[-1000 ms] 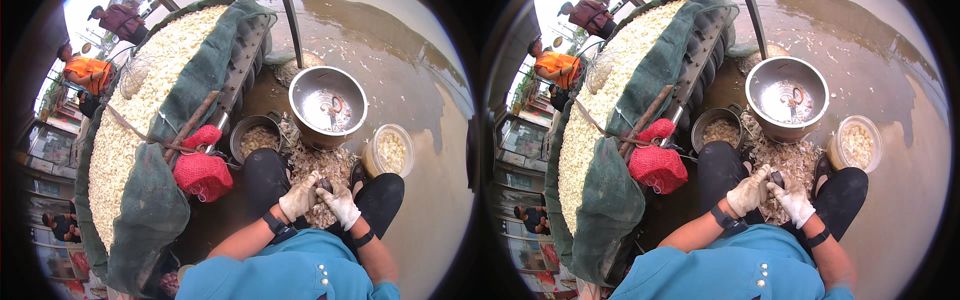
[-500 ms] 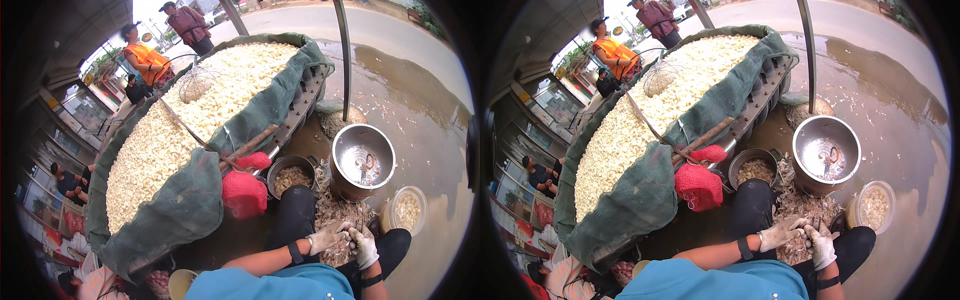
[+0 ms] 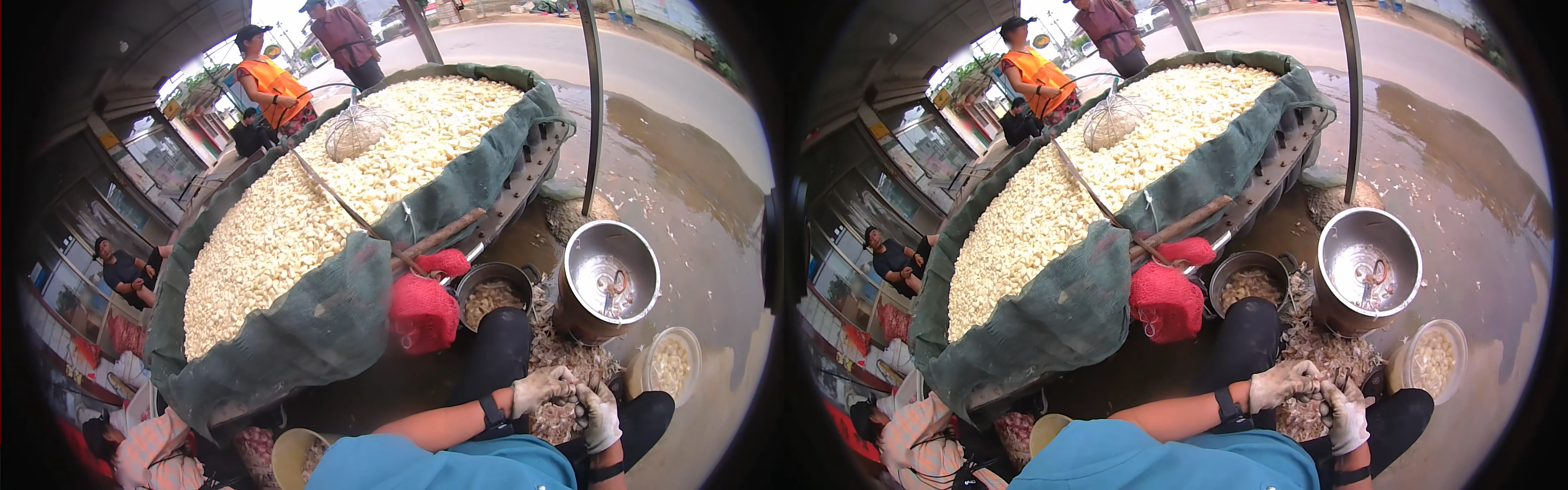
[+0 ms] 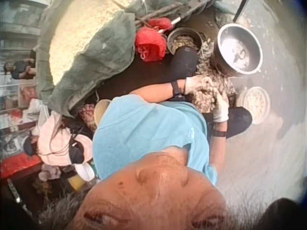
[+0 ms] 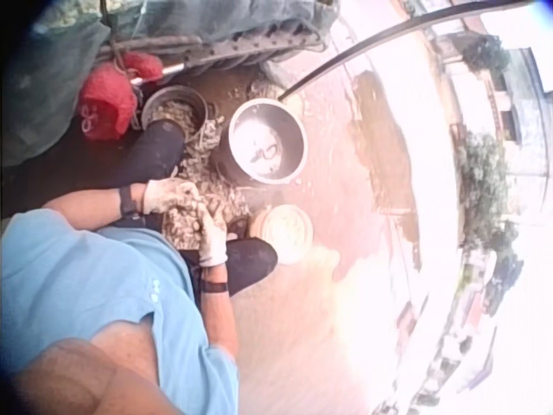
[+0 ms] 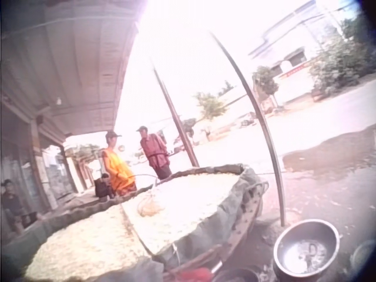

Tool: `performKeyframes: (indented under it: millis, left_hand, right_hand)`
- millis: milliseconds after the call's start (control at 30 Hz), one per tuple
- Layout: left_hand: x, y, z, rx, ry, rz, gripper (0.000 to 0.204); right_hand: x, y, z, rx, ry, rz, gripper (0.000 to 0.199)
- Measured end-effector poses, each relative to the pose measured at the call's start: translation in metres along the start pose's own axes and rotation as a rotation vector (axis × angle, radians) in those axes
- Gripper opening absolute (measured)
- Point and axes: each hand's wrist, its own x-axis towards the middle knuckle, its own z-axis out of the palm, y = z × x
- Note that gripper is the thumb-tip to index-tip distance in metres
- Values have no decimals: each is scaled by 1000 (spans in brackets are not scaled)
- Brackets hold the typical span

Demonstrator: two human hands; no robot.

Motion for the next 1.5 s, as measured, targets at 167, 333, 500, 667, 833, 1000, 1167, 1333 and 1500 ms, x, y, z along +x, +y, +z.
performKeyframes:
  millis: [167, 333, 500, 667, 833, 1000, 1167, 1333, 1500]
  left_hand:
    - [6, -3, -8, -257, 0, 22, 35]
    - [-1, 22, -9, -499, -35, 62, 31]
    - [-2, 30, -8, -444, 14, -48, 23]
    - [-3, 32, -4, -461, -8, -51, 17]
    - [-5, 37, -13, -393, -48, -161, 17]
    - [-6, 46, -15, -333, -76, -233, 13]
    - [-1, 44, -25, -124, -175, -214, 11]
    - [-2, 40, -20, -329, -126, -289, 12]
    - [-4, 39, -12, -423, -108, -286, 14]
  right_hand:
    - [-4, -7, 9, -124, 52, -74, 23]
    - [-4, -7, -6, -269, 4, -44, 41]
    - [-17, -15, -6, -337, -158, -56, 43]
    - [-19, -9, -6, -420, -133, -113, 39]
    - [-15, -2, -11, -515, -202, -176, 38]
    - [-19, -11, -7, -512, -228, -53, 37]
    - [-14, 6, -15, -500, -287, -237, 43]
    - [-14, 1, -12, -438, -354, -128, 44]
    - [-12, 7, -14, -373, -373, -132, 43]
